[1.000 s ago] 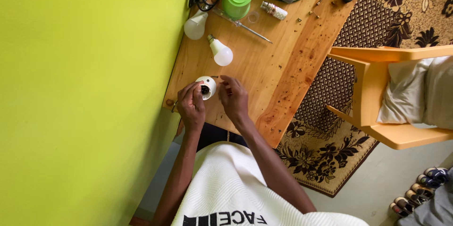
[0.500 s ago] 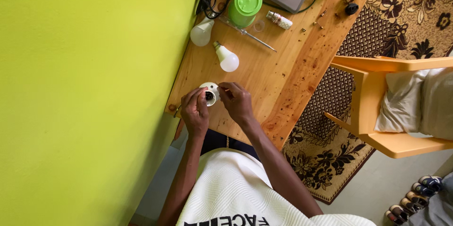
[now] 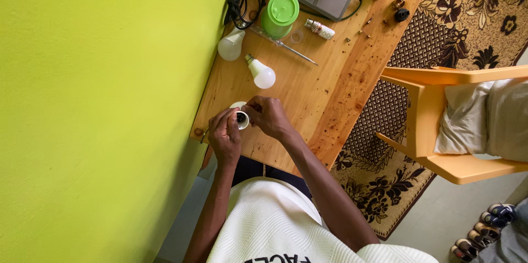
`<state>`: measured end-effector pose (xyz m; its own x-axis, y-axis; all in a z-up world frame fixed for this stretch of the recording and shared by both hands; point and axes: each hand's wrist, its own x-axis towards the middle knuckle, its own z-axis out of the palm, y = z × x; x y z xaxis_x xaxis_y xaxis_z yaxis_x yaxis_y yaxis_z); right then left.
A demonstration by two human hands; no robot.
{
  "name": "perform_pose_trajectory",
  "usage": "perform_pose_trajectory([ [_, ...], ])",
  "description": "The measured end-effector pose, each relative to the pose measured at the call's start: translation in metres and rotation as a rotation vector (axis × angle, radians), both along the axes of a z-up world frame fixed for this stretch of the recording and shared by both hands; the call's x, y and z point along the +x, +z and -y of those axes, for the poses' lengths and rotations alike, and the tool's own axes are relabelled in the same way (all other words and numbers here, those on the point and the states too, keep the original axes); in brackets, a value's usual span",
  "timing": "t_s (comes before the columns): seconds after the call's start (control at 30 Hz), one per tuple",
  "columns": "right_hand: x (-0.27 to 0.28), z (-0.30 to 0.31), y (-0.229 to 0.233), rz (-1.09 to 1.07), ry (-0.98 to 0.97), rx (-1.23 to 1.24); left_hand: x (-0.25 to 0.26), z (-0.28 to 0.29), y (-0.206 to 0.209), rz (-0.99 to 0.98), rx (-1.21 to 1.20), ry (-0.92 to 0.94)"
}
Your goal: The person assembles a light fixture by inserting a bulb into a socket, connecting wires, and tightening screws with a screwdriver. They handle multiple bulbs and socket parts on a wooden table.
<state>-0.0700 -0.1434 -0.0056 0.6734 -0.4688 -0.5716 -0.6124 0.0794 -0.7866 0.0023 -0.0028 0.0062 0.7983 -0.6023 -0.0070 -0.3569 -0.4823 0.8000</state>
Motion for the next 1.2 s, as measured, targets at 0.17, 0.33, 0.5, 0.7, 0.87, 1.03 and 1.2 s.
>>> perform_pose_trajectory([
  [0.17,0.011,0.006,-0.002,-0.067,0.008,0.026,0.0,0.0,-0.001,0.01,-0.005,-0.006],
  [0.33,0.013,0.008,-0.017,0.0,-0.109,0.139,0.0,0.0,0.0,-0.016,0.004,0.003],
  [0.5,0.007,0.005,-0.021,-0.009,-0.191,0.187,0.0,0.0,0.0,-0.029,-0.008,0.005],
  [0.7,0.002,0.005,-0.013,-0.036,-0.237,0.132,-0.001,-0.001,-0.005,-0.015,0.003,0.007],
  [0.87,0.008,0.002,-0.011,-0.118,-0.195,0.085,0.0,0.0,-0.002,-0.021,0.001,-0.001],
  [1.03,0.011,-0.004,-0.016,-0.03,-0.242,0.035,-0.001,0.0,-0.002,-0.016,0.026,0.002],
  [1.2,0.016,-0.011,-0.012,-0.092,-0.173,-0.134,-0.001,0.0,-0.002,-0.018,0.009,0.008],
])
